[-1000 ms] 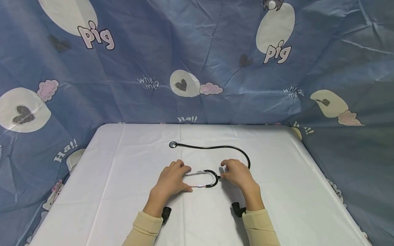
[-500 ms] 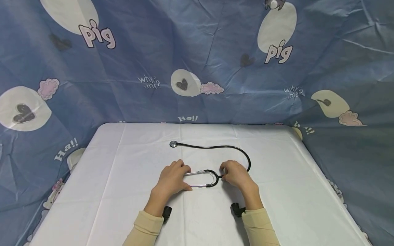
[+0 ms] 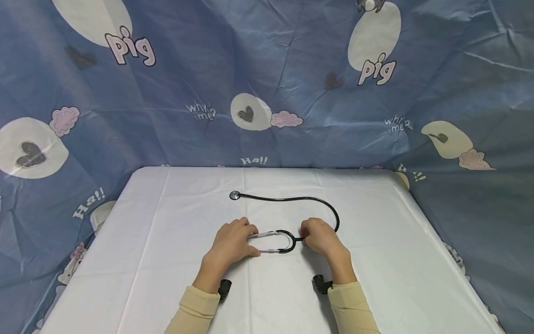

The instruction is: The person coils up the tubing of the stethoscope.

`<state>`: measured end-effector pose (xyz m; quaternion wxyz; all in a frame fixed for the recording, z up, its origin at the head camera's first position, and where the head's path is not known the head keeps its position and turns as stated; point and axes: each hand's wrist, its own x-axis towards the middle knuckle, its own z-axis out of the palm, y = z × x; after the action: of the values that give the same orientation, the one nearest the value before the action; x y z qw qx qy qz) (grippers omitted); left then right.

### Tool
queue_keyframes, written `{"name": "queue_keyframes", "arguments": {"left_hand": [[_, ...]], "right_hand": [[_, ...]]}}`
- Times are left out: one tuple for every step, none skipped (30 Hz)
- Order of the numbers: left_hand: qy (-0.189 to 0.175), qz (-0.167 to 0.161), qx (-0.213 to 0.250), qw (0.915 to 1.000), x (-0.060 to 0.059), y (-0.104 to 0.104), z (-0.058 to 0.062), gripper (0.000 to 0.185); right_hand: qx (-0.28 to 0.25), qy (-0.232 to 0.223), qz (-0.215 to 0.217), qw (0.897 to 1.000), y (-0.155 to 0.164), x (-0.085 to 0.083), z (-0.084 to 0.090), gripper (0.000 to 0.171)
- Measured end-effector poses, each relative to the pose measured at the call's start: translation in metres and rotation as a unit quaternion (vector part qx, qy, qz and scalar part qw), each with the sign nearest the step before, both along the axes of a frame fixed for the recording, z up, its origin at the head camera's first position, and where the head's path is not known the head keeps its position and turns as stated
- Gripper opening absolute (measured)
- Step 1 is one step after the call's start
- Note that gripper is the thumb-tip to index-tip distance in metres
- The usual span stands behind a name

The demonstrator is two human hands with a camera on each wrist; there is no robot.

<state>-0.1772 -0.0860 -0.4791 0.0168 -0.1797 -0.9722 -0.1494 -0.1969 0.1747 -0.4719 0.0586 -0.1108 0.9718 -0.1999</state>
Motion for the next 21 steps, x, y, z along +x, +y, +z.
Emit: {"name": "queue_keyframes", "arguments": {"left_hand": [[0.003, -0.002, 0.0, 1.0, -0.0003, -0.0002, 0.0002, 0.051], [0.005, -0.003, 0.002, 1.0, -0.0005, -0.0004, 0.0006, 0.05], [0.006, -0.004, 0.003, 1.0, -0.0009, -0.0005, 0.0007, 0.05], [0.006, -0.004, 0.006, 1.0, -0.0011, -0.0007, 0.0009, 0.05], [0.007, -0.005, 0.009, 0.9999, -0.0015, -0.0008, 0.0009, 0.049], [0.006, -0.006, 0.014, 0.9999, -0.0019, -0.0011, 0.001, 0.049], [0.004, -0.007, 0.019, 0.9998, -0.0023, -0.0013, 0.0012, 0.049], [0.001, -0.006, 0.025, 0.9997, -0.0027, -0.0016, 0.0014, 0.048], [-0.001, -0.006, 0.028, 0.9996, -0.0032, -0.002, 0.0015, 0.047], [-0.003, -0.006, 0.032, 0.9995, -0.0037, -0.0024, 0.0016, 0.046], [-0.006, -0.006, 0.035, 0.9994, -0.0042, -0.003, 0.0018, 0.045], [-0.007, -0.006, 0.038, 0.9992, -0.0046, -0.0036, 0.002, 0.044], [-0.01, -0.005, 0.039, 0.9992, -0.0051, -0.0041, 0.0021, 0.043], [-0.011, -0.004, 0.039, 0.9992, -0.0054, -0.0048, 0.0022, 0.043], [-0.011, -0.004, 0.038, 0.9992, -0.0056, -0.0055, 0.0024, 0.042], [-0.011, -0.004, 0.039, 0.9992, -0.006, -0.0061, 0.0024, 0.041], [-0.008, -0.006, 0.038, 0.9992, -0.0063, -0.0066, 0.0025, 0.041], [-0.003, -0.01, 0.039, 0.9992, -0.0066, -0.0072, 0.0023, 0.039], [0.004, -0.012, 0.042, 0.999, -0.0068, -0.0076, 0.0025, 0.038], [0.012, -0.016, 0.047, 0.9987, -0.007, -0.008, 0.0028, 0.036], [0.02, -0.019, 0.052, 0.9982, -0.0072, -0.0083, 0.003, 0.035]], "right_hand": [[0.003, 0.0, 0.0, 1.0, 0.0003, -0.0001, 0.0001, 0.019], [0.006, 0.001, 0.001, 1.0, 0.0008, -0.0002, 0.0, 0.019], [0.008, 0.001, 0.002, 1.0, 0.001, -0.0003, -0.0002, 0.019], [0.009, 0.001, 0.002, 1.0, 0.0013, -0.0004, -0.0004, 0.019], [0.01, 0.001, 0.002, 1.0, 0.0016, -0.0005, -0.0005, 0.019], [0.011, 0.003, 0.002, 1.0, 0.0017, -0.0006, -0.0004, 0.019], [0.01, 0.004, 0.003, 1.0, 0.0018, -0.0008, -0.0003, 0.018], [0.008, 0.006, 0.002, 1.0, 0.0018, -0.001, -0.0002, 0.018], [0.006, 0.006, 0.0, 1.0, 0.0017, -0.0012, 0.0001, 0.017], [0.004, 0.008, -0.001, 1.0, 0.0017, -0.0013, 0.0006, 0.017], [0.0, 0.009, -0.004, 1.0, 0.0017, -0.0014, 0.0009, 0.017], [-0.003, 0.009, -0.006, 1.0, 0.0018, -0.0016, 0.001, 0.016], [-0.008, 0.009, -0.009, 1.0, 0.0018, -0.0015, 0.0014, 0.016], [-0.012, 0.01, -0.012, 1.0, 0.0018, -0.0013, 0.0018, 0.015], [-0.015, 0.011, -0.014, 1.0, 0.0018, -0.0013, 0.0018, 0.014], [-0.018, 0.013, -0.015, 1.0, 0.0018, -0.0012, 0.002, 0.014], [-0.022, 0.014, -0.017, 1.0, 0.0018, -0.001, 0.0021, 0.013], [-0.025, 0.016, -0.019, 0.999, 0.0018, -0.001, 0.0022, 0.012], [-0.028, 0.018, -0.02, 0.999, 0.0019, -0.001, 0.0023, 0.012], [-0.03, 0.022, -0.021, 0.999, 0.0019, -0.0011, 0.0024, 0.011], [-0.033, 0.025, -0.023, 0.999, 0.0019, -0.0012, 0.0025, 0.011]]}}
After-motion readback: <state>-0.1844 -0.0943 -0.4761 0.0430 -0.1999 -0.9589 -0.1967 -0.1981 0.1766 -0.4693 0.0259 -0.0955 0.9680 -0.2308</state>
